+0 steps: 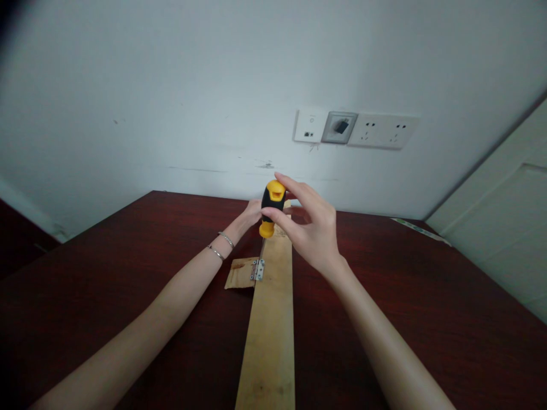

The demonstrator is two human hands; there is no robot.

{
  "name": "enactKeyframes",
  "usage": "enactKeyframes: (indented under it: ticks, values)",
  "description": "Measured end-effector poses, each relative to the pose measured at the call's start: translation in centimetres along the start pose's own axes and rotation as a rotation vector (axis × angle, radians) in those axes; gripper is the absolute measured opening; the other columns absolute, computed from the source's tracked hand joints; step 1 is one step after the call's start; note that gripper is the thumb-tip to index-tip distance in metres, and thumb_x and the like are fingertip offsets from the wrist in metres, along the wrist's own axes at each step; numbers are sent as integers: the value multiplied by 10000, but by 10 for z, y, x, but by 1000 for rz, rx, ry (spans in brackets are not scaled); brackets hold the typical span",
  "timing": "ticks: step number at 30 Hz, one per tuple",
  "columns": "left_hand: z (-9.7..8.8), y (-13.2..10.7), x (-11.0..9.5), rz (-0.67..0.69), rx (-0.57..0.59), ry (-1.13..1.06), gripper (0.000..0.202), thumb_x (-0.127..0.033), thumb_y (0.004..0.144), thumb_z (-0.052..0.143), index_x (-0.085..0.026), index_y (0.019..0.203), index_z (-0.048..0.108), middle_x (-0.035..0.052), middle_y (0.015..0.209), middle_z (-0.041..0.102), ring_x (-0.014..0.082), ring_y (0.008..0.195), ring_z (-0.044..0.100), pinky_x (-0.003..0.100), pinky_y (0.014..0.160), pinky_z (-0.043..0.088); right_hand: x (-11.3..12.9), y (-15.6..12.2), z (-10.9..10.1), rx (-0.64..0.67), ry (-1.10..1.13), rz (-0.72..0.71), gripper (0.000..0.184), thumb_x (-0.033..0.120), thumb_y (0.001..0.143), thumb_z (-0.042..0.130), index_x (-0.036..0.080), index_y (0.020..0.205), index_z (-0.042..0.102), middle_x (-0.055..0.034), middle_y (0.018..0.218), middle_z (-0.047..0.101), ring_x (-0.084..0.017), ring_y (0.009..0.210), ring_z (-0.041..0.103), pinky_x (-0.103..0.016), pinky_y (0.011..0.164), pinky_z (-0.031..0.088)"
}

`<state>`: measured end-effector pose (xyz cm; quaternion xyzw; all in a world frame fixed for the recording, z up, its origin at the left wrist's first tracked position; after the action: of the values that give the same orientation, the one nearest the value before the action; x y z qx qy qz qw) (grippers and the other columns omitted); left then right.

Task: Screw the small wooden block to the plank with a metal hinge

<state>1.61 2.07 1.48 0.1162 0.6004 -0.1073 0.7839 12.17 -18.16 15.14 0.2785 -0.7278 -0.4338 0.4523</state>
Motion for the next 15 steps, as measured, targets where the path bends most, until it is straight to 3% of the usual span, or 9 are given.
enactKeyframes:
  ticks: [9,15]
  values:
    - [0,-2,2,-11,-120,54,164,8,704,619,-126,626,567,55,670,609,148,696,571,309,749,514,1,0,0,2,-21,9,519,305,794,734,350,1293,600,-27,1174,681,-197,980,658,-337,766,638]
    - [-1,1,3,-23,-120,-2,137,5,705,611,-127,668,607,54,679,619,152,690,586,301,737,512,-1,-1,1,16,-40,20,516,338,799,726,331,1299,598,-41,1206,670,-211,1000,655,-345,758,637]
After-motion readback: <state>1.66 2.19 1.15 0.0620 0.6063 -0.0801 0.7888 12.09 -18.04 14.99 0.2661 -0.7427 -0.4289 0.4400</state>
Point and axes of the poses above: each hand's wrist, its own y-axis towards the middle knuckle, its own z-axis out of the palm, x = y × z, the point moved 6 cm from there along y, towards the middle knuckle
